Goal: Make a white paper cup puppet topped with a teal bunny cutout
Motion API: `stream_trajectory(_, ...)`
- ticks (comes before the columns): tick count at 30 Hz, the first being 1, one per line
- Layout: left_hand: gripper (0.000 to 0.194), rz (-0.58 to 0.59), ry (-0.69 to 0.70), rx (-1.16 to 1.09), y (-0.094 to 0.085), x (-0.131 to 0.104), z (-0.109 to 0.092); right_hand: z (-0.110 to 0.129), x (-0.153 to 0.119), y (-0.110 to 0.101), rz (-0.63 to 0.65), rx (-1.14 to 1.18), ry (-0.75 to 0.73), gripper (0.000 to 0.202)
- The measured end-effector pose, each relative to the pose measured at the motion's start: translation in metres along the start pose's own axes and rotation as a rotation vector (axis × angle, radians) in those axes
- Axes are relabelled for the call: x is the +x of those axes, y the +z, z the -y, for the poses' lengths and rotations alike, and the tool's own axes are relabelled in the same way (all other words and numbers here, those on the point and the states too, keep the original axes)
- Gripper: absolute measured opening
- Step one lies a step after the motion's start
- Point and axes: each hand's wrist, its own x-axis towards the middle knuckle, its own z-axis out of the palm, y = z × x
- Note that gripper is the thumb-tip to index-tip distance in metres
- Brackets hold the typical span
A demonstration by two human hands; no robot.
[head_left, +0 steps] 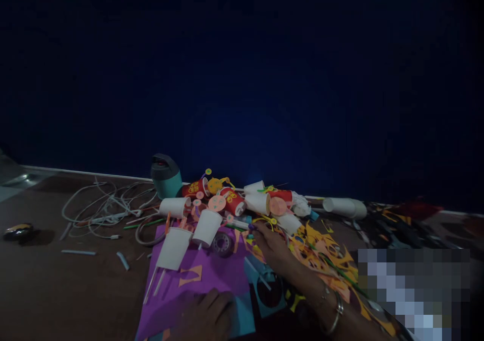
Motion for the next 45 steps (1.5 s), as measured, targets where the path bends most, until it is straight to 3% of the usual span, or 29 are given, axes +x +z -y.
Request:
stream_trajectory(6,0.022,-0.01,0.041,-0.013,0.001,0.002,0.003,0.002,-0.001,-0.005,0.091,-0.06,0.065,0.032)
stream_trajectory(9,0.026,-0.002,0.026,-0.025,0.003,0.0,0.005,0.003,-0.005,-0.01,0.094,-0.126,0.147,0.049)
stream_trajectory(12,0.029,-0.065,0.012,-0.004,0.011,-0.003,0.007,0.006,-0.009,-0.015,0.059,-0.064,0.137,0.055)
stream_trajectory(16,0.034,-0.09,0.009,0.023,0.014,-0.006,0.012,0.018,-0.014,-0.016,0.071,0.332,0.109,0.045)
stream_trajectory(20,0.036,-0.02,-0.051,0.0,0.005,-0.006,0.017,0.03,-0.024,-0.004,0.241,0.879,0.308,0.034)
stream_trajectory(23,0.042,0.044,-0.05,-0.022,-0.002,-0.005,0.019,0.035,-0.039,0.008,0.387,1.057,0.358,0.039)
stream_trajectory(25,0.05,0.064,-0.081,-0.018,-0.007,-0.004,0.02,0.037,-0.051,0.012,0.483,0.988,0.289,0.043)
stream_trajectory(27,0.055,0.058,-0.127,-0.006,-0.012,-0.002,0.019,0.038,-0.062,0.011,0.57,0.749,0.158,0.046)
stream_trajectory(30,0.048,0.007,-0.146,0.006,-0.016,-0.001,0.019,0.035,-0.073,-0.002,0.45,0.252,-0.022,0.039)
stream_trajectory(34,0.047,-0.035,-0.135,0.012,-0.014,0.0,0.02,0.017,-0.072,-0.025,0.282,-0.087,0.029,0.038)
stream_trajectory(37,0.057,0.006,-0.136,0.01,-0.011,0.001,0.021,0.013,-0.071,-0.034,0.264,-0.16,0.035,0.034)
stream_trajectory(40,0.059,0.048,-0.136,-0.012,-0.013,0.002,0.022,0.026,-0.076,-0.027,0.264,-0.139,-0.044,0.026)
stream_trajectory(45,0.058,0.087,-0.148,-0.068,-0.02,0.005,0.024,0.046,-0.086,-0.002,0.47,-0.167,-0.318,0.035)
